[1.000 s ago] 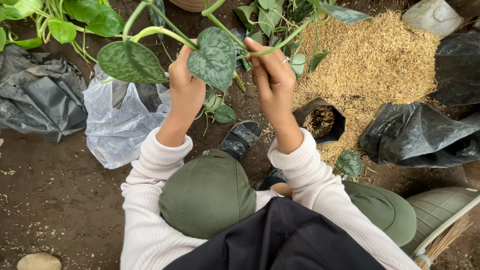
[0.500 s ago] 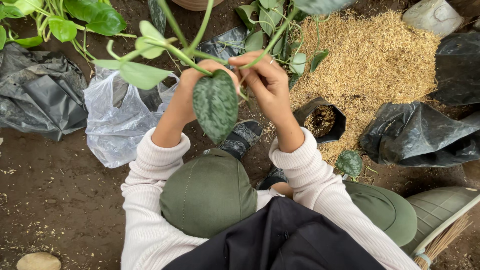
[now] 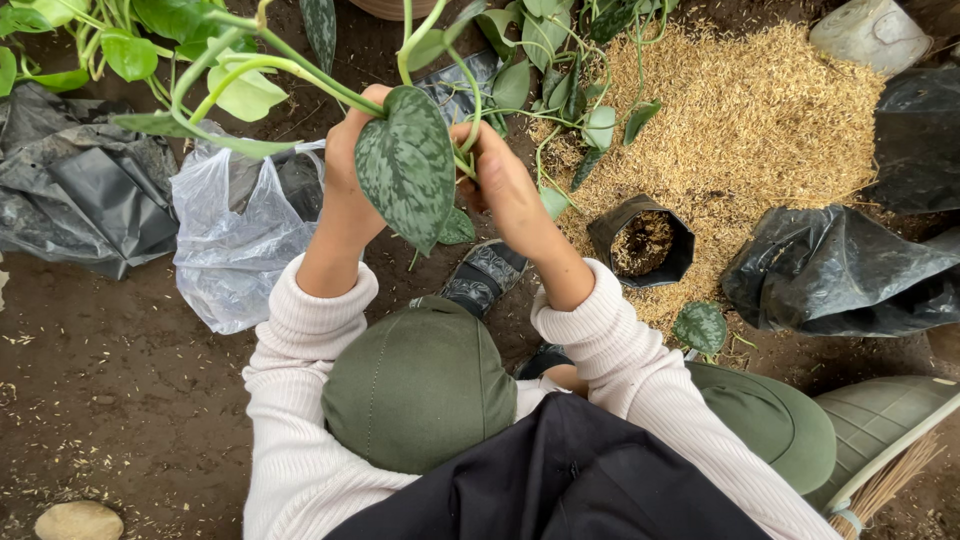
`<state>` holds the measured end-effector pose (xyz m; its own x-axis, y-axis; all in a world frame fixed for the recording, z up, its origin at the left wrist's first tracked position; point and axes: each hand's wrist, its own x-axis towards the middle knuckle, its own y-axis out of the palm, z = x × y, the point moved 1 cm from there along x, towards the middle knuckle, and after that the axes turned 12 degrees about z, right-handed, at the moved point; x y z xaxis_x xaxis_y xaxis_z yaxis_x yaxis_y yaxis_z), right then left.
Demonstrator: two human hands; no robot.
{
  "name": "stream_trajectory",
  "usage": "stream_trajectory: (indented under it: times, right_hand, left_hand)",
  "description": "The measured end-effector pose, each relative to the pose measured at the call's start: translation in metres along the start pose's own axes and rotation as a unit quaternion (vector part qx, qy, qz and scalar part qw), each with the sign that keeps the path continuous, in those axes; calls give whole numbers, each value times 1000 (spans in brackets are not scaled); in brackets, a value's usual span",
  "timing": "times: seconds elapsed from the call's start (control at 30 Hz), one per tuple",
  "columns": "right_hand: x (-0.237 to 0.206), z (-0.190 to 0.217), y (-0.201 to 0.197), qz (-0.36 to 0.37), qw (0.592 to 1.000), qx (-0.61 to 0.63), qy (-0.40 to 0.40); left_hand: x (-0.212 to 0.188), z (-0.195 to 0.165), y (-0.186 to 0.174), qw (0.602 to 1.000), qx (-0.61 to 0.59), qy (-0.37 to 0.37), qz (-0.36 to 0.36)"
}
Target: The person prepares a small black nursery bag with soil and wood shavings, then selects several long vines of a variegated leafy plant. They separate the vines and place them into the prepared bag, arranging them by hand.
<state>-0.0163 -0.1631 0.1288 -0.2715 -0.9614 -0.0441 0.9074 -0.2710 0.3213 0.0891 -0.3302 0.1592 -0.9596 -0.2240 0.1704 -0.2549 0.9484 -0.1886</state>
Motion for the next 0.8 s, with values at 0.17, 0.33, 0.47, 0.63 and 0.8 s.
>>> stream_trajectory:
  times: [0.17, 0.33, 0.47, 0.63, 0.8]
  right_hand:
    - [-1, -1, -2, 13, 993, -117, 18]
    - [7, -9, -27, -9, 998, 64, -22]
    - [12, -29, -44, -29, 974, -217, -56]
    - [21, -80, -5, -39, 920, -385, -55]
    - [26, -112, 21, 82, 904, -419, -17]
  left_hand:
    - [1, -6, 0, 1000, -6, -19, -5]
    - [-2, 5, -1, 985, -174, -2, -5]
    - [-8, 20, -17, 907, -405, -40, -111]
    - [-24, 12, -45, 968, -153, 43, -194]
    - [-31, -4, -41, 969, -4, 39, -242]
